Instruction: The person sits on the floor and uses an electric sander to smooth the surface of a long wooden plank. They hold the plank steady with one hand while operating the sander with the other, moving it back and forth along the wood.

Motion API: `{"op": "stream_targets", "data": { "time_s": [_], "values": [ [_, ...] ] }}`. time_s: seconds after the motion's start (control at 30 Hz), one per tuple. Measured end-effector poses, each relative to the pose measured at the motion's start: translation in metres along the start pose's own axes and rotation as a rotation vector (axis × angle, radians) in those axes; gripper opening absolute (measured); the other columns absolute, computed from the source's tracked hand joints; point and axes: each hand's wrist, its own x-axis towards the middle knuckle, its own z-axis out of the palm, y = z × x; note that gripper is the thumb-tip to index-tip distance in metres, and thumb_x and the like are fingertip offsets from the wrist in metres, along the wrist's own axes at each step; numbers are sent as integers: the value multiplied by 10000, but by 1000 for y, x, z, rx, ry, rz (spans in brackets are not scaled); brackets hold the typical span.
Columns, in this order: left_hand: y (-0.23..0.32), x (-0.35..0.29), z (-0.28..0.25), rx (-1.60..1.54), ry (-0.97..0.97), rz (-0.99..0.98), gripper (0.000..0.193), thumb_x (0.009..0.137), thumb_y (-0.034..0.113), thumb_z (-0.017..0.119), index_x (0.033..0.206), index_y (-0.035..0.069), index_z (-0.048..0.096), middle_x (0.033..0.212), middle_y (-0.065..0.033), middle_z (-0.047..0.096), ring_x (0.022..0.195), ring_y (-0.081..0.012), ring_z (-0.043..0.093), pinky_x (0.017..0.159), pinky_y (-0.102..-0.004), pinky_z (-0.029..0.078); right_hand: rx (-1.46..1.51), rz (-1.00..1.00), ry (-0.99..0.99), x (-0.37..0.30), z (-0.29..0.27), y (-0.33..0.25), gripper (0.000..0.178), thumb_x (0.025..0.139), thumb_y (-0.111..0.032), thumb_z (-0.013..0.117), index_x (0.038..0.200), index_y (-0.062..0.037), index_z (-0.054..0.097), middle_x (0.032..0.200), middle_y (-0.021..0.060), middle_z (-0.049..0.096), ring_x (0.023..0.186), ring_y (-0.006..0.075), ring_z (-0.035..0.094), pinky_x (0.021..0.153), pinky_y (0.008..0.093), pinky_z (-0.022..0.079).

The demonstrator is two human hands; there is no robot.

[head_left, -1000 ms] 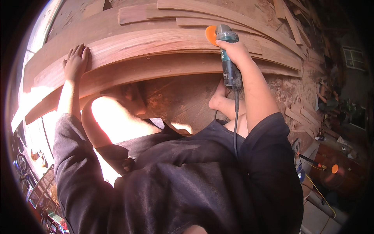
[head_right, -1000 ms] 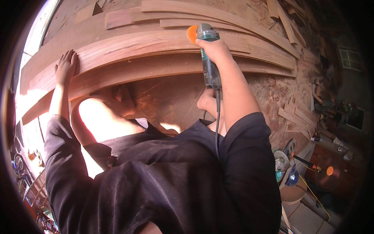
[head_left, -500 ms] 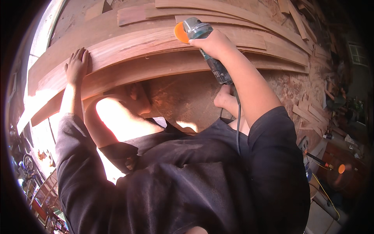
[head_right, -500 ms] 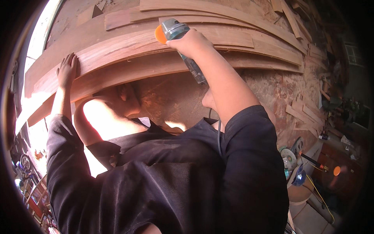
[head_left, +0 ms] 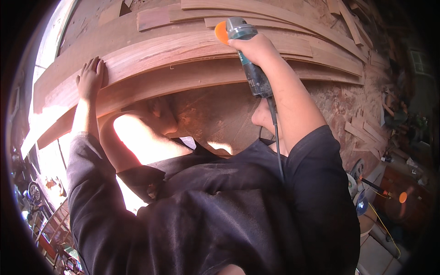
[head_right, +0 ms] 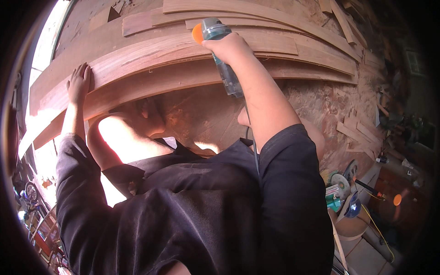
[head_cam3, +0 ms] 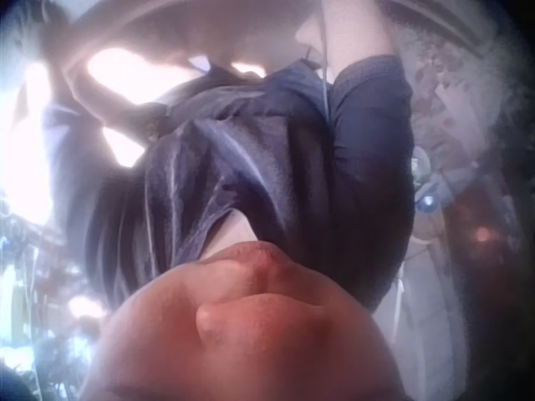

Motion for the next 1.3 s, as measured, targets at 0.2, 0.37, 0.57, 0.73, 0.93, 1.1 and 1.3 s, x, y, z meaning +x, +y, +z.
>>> {"op": "stream_targets", "data": {
  "time_s": [0.2, 0.37, 0.57, 0.73, 0.93, 1.1, 1.3],
  "values": [
    [-3, 1, 3, -38, -8, 3, 576, 1109, 572, 414, 1566, 255, 566, 1622, -3, 554, 1574, -300, 412, 1258, -631, 260, -197, -96, -64, -32, 44, -87, 757, 782, -616, 819, 1255, -28, 758, 1195, 211, 781, 1084, 334, 768, 972, 429, 580],
    [-10, 7, 11, -65, -26, 14, 580, 1112, 573, 407, 1572, 253, 558, 1629, -1, 544, 1578, -296, 404, 1261, -632, 252, -184, -82, -51, -12, 19, -35, 712, 803, -605, 810, 1214, -26, 772, 1130, 198, 788, 1029, 323, 766, 926, 418, 578],
    [-13, 3, 12, -34, -12, 6, 585, 1115, 575, 400, 1572, 246, 556, 1624, -5, 546, 1572, -295, 411, 1261, -626, 256, -26, 95, 26, 18, -58, 63, 680, 804, -584, 832, 1186, -22, 799, 1151, 210, 788, 1049, 299, 762, 933, 414, 568],
    [6, 3, 4, -42, -1, 2, 574, 1113, 574, 401, 1564, 260, 568, 1632, -4, 543, 1575, -289, 410, 1260, -629, 258, 96, 158, 134, 35, -49, 94, 723, 802, -588, 832, 1210, 8, 786, 1153, 212, 787, 1025, 289, 765, 931, 409, 573],
    [-6, 2, 9, -13, 12, -14, 591, 1101, 594, 401, 1562, 266, 573, 1639, -8, 539, 1579, -289, 407, 1263, -630, 251, -28, 18, -54, -7, 18, -33, 766, 787, -599, 825, 1241, 14, 754, 1200, 209, 782, 1106, 326, 770, 973, 418, 591],
    [-8, 9, 13, -20, -20, -14, 611, 1095, 609, 391, 1576, 270, 557, 1662, -1, 513, 1593, -290, 385, 1265, -635, 245, -264, -129, -118, -48, 59, -100, 770, 783, -618, 797, 1268, -22, 747, 1164, 197, 791, 1088, 332, 770, 973, 433, 585],
    [-9, 5, 8, -17, -39, -9, 611, 1102, 599, 377, 1594, 273, 535, 1678, 10, 492, 1604, -292, 363, 1271, -637, 230, -267, -38, -155, -44, 17, -29, 751, 763, -621, 812, 1243, -46, 765, 1183, 174, 795, 1101, 312, 774, 972, 422, 588]
  ]
}}
